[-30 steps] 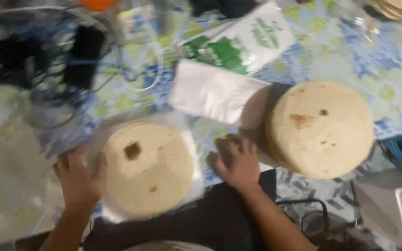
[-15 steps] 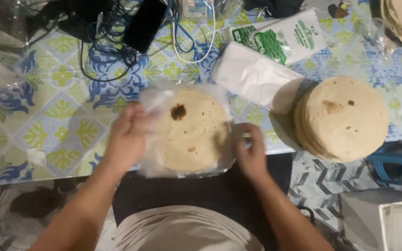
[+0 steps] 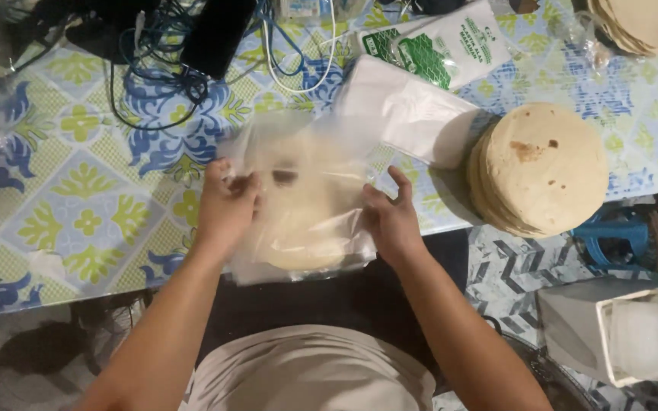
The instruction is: The person places tortillas into plastic bags by hand one at a time and stacks the filled bags on a table.
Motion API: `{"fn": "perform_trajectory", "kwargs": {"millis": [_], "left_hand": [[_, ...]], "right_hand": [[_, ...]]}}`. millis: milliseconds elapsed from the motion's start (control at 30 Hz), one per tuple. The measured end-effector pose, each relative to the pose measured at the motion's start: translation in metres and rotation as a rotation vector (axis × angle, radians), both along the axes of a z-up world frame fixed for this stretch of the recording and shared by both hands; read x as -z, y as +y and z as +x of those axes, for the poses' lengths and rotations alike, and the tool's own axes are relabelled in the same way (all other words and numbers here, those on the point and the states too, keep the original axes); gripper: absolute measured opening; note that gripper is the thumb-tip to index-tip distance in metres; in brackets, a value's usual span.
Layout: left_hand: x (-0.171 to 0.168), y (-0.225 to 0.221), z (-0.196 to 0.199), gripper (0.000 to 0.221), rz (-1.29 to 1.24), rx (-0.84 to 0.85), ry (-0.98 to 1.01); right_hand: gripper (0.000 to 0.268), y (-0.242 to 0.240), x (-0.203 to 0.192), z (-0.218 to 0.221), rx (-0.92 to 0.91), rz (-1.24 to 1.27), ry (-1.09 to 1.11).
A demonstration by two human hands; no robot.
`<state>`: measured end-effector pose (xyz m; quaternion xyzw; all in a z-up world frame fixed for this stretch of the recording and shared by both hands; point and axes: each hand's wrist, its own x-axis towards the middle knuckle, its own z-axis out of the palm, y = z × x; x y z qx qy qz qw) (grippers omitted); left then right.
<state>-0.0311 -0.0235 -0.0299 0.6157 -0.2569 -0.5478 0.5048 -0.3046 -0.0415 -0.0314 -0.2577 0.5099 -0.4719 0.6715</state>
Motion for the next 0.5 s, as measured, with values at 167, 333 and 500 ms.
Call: {"fn": "perform_trajectory", "kwargs": {"millis": [167,333,500], "left_hand": [[0.022,0.015,0.003,0.045,-0.037,-0.004,-0.492],[0.016,0.024,0.004,0.049,-0.151,-0.050,-0.674],[0.018,0.032,0.012,0.049,-0.127,-0.020,-0.805]], "right_hand": [[0.069,0.006,-0.010,0.004,-0.150,0.099,0.395],[0.066,0.010,-0.006,0.001,-0.258,-0.020,0.653],[0.064,0.018,0.004,-0.007,-0.243,0.048,0.652]]}}
